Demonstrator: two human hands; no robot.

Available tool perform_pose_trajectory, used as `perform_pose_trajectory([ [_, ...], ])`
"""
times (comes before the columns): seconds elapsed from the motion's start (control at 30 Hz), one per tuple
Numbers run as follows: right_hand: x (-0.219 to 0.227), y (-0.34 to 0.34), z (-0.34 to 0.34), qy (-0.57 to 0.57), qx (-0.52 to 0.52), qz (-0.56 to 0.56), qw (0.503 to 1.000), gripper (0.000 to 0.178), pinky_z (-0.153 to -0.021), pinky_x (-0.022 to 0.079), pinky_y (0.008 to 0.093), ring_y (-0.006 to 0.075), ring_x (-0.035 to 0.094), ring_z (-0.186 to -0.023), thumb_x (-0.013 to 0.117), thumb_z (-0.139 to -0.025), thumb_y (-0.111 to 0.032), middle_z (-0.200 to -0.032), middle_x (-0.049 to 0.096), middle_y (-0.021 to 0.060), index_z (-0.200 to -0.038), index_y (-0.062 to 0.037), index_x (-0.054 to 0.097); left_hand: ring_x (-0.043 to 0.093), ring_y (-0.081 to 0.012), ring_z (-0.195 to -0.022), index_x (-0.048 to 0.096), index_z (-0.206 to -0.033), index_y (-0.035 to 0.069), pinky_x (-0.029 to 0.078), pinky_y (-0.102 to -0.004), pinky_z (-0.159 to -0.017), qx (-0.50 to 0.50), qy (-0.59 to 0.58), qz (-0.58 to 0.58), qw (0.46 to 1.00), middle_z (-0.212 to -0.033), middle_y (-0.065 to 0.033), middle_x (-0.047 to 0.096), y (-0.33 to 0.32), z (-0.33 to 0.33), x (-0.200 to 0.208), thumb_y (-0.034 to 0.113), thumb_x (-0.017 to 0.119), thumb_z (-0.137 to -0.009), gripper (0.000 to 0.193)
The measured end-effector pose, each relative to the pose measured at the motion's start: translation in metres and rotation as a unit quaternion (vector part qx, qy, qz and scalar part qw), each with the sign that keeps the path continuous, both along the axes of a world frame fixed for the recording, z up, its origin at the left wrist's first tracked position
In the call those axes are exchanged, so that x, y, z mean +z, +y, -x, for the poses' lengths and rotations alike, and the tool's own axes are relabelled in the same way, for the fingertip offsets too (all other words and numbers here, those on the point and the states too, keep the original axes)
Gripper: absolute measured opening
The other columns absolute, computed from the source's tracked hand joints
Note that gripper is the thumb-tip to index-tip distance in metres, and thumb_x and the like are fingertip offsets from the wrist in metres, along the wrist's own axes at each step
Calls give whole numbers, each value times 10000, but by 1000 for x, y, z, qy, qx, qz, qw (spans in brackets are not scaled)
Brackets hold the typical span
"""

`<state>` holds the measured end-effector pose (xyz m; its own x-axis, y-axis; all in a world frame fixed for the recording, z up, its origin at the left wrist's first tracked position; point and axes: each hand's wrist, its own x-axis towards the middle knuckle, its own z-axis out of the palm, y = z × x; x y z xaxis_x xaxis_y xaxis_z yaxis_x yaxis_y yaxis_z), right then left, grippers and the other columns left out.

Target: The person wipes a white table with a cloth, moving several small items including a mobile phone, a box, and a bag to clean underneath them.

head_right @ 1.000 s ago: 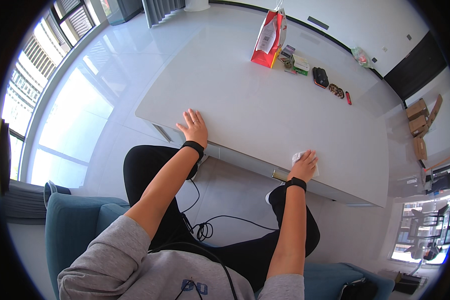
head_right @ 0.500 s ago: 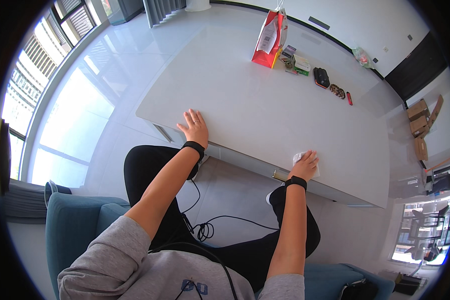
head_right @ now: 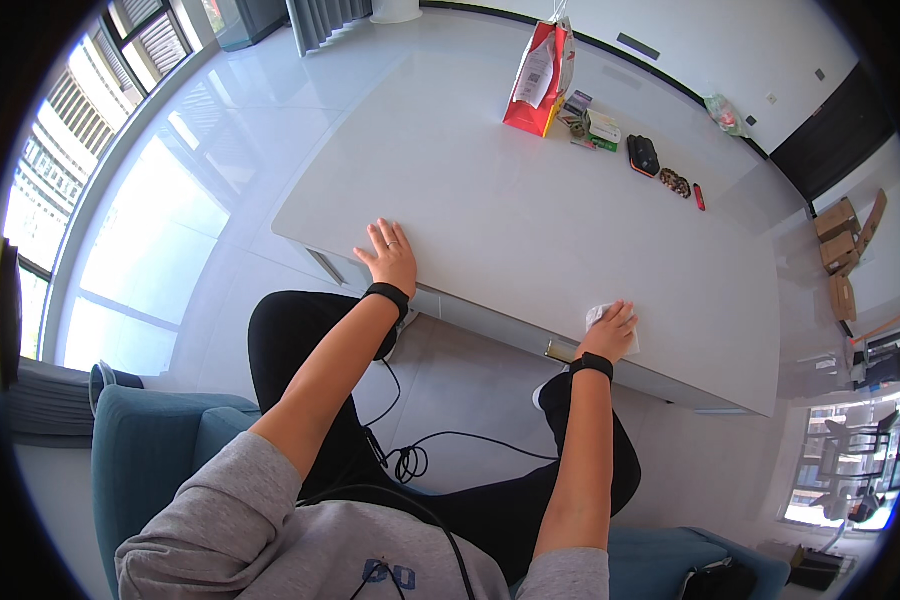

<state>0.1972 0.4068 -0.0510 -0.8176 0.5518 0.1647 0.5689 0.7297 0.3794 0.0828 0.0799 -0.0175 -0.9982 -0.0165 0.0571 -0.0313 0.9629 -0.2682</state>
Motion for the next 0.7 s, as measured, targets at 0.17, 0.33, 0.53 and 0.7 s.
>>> perform_pose_trajectory([
  [0.17,-3,1,2,2,-1,3,1000,512,-983,375,362,308,349,-1287,433,-919,-154,-1441,279,94,-1396,-55,275,227,-406,-1339,267,-1399,-6,312,-680,-920,0,20,-1,1000,-1461,-223,217,-2,2,-6,152,595,-785,713],
  [0.33,-4,3,1,0,0,-15,1000,513,-980,377,362,309,349,-1287,438,-917,-156,-1439,282,94,-1395,-55,279,228,-407,-1338,269,-1398,-5,312,-682,-918,-1,12,2,1000,-1461,-223,218,1,2,-6,155,595,-786,712],
  [0.53,-1,1,0,3,2,-13,1000,513,-976,382,361,307,350,-1287,437,-918,-158,-1440,281,93,-1395,-56,279,225,-406,-1340,259,-1401,-7,309,-681,-920,1,23,1,1000,-1463,-224,212,0,2,-8,158,601,-782,726],
  [0.7,0,1,-2,-1,1,-6,1000,508,-975,383,361,305,351,-1287,433,-919,-153,-1442,279,92,-1394,-57,279,215,-404,-1344,243,-1406,-9,307,-675,-928,3,-7,-2,1000,-1467,-224,200,2,-1,-1,152,614,-771,753],
])
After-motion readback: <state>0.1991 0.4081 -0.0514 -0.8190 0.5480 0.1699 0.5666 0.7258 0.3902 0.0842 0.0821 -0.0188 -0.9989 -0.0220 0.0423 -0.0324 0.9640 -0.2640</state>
